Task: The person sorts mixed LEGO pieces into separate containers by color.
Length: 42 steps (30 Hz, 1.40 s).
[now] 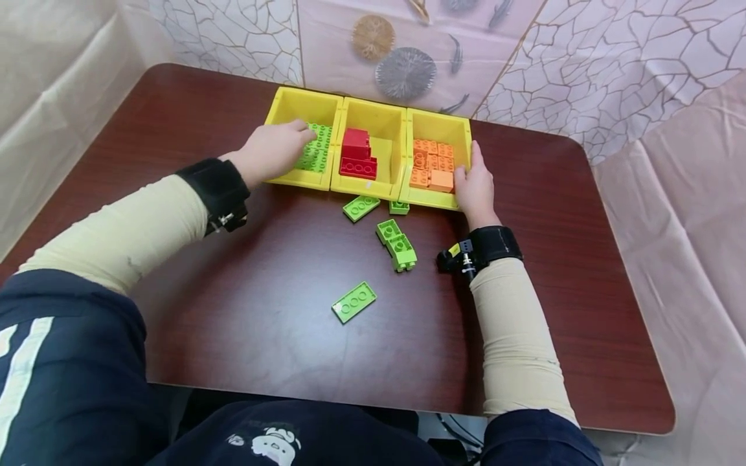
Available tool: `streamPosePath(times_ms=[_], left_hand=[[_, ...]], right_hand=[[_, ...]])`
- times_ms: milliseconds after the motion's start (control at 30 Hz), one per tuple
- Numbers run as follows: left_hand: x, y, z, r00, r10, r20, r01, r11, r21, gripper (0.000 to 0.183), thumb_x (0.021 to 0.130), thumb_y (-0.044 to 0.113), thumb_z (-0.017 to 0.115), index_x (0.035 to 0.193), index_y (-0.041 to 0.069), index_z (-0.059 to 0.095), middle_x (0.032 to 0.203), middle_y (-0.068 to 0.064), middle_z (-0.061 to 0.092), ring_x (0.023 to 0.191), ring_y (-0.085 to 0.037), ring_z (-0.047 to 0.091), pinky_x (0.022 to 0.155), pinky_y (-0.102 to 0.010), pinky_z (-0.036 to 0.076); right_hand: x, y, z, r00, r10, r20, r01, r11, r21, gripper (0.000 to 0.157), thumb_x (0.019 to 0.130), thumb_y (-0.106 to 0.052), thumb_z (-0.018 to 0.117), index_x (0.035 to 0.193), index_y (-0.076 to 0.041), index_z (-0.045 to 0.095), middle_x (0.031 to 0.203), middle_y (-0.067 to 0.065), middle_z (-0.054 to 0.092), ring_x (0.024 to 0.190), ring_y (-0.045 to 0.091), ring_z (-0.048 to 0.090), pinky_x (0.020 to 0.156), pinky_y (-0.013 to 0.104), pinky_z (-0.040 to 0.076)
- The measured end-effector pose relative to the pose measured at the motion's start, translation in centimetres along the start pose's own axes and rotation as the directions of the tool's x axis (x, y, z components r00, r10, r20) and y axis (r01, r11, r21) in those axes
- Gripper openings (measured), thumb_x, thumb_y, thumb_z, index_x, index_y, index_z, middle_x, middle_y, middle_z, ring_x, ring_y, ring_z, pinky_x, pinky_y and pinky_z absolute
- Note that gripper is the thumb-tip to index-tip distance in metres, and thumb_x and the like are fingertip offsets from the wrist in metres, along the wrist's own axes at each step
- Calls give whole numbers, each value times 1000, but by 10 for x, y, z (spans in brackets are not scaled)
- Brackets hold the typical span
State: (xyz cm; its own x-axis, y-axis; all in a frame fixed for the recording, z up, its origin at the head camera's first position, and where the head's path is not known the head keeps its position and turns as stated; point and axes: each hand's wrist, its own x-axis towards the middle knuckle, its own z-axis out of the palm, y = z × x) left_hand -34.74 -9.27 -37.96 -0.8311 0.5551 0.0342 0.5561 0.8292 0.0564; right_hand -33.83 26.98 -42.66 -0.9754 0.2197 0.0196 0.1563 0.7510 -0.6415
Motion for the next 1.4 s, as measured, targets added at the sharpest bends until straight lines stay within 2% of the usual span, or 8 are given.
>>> streamPosePath(times_ms=[133, 267, 500, 600, 800, 1033, 1267, 1400], left_hand=[[-26, 15, 9, 984, 100, -146, -106, 994, -34, 31, 88, 3, 47, 117, 0, 58, 105, -16, 55, 91, -30, 55, 71, -46, 50], [-46, 41, 23, 944, 245, -220, -260, 965, -39, 25, 85, 6, 55, 108, 1, 62, 96, -12, 59, 85, -27, 58, 65, -39, 50], [-80, 103, 40, 910, 409, -61, -411, 912, -9, 26, 91, 28, 57, 105, 8, 61, 91, -5, 61, 77, -21, 60, 62, -34, 50], [-94, 125, 42, 896, 444, 2, -444, 896, 7, 36, 91, 41, 54, 105, 9, 59, 88, -3, 61, 72, -20, 60, 57, -35, 49], [-113, 151, 52, 876, 483, -13, -480, 873, 92, 52, 84, 55, 56, 108, 8, 59, 84, -2, 60, 67, -19, 59, 52, -34, 48], [-116, 155, 56, 869, 493, -47, -490, 869, 68, 40, 82, 36, 63, 109, 8, 58, 87, -4, 59, 68, -18, 59, 52, -33, 49], [-106, 127, 32, 914, 393, -100, -389, 919, 60, 42, 83, 23, 64, 121, 6, 57, 98, -8, 62, 79, -24, 59, 62, -35, 49], [-99, 103, 16, 925, 344, -161, -342, 939, 40, 38, 83, 19, 66, 118, 6, 58, 98, -8, 63, 79, -24, 57, 62, -34, 48]], right_hand=[[-1, -1, 2, 1000, -7, -2, 7, 1000, 7, 61, 98, -21, 34, 150, -29, 5, 80, 11, 48, 73, 26, 42, 85, 33, 35], [-2, -2, 1, 1000, -15, -5, 15, 1000, 8, 60, 98, -21, 34, 150, -28, 5, 79, 10, 47, 67, 24, 39, 84, 33, 35], [-2, -2, 0, 1000, -5, 1, 5, 1000, 25, 60, 99, -22, 33, 150, -29, 3, 102, 18, 52, 72, 25, 40, 84, 31, 34], [-1, -1, 0, 1000, 2, 6, -2, 1000, 25, 60, 99, -23, 33, 150, -29, 2, 130, 16, 49, 92, 24, 47, 91, 31, 34], [-1, -1, 0, 1000, 4, 18, -5, 1000, 24, 60, 99, -23, 32, 150, -28, 2, 149, 6, 29, 122, 18, 41, 102, 33, 31], [-3, -1, 0, 1000, -8, 5, 7, 1000, 25, 59, 99, -21, 33, 151, -26, 4, 150, 7, 26, 129, 17, 35, 104, 34, 29], [-3, -2, 0, 1000, -10, 5, 10, 1000, 22, 59, 99, -21, 32, 151, -25, 4, 151, 6, 24, 130, 15, 32, 105, 32, 27], [-2, -1, 1, 1000, -9, 5, 9, 1000, 25, 59, 99, -22, 32, 151, -25, 4, 150, 6, 25, 127, 16, 36, 103, 33, 29]])
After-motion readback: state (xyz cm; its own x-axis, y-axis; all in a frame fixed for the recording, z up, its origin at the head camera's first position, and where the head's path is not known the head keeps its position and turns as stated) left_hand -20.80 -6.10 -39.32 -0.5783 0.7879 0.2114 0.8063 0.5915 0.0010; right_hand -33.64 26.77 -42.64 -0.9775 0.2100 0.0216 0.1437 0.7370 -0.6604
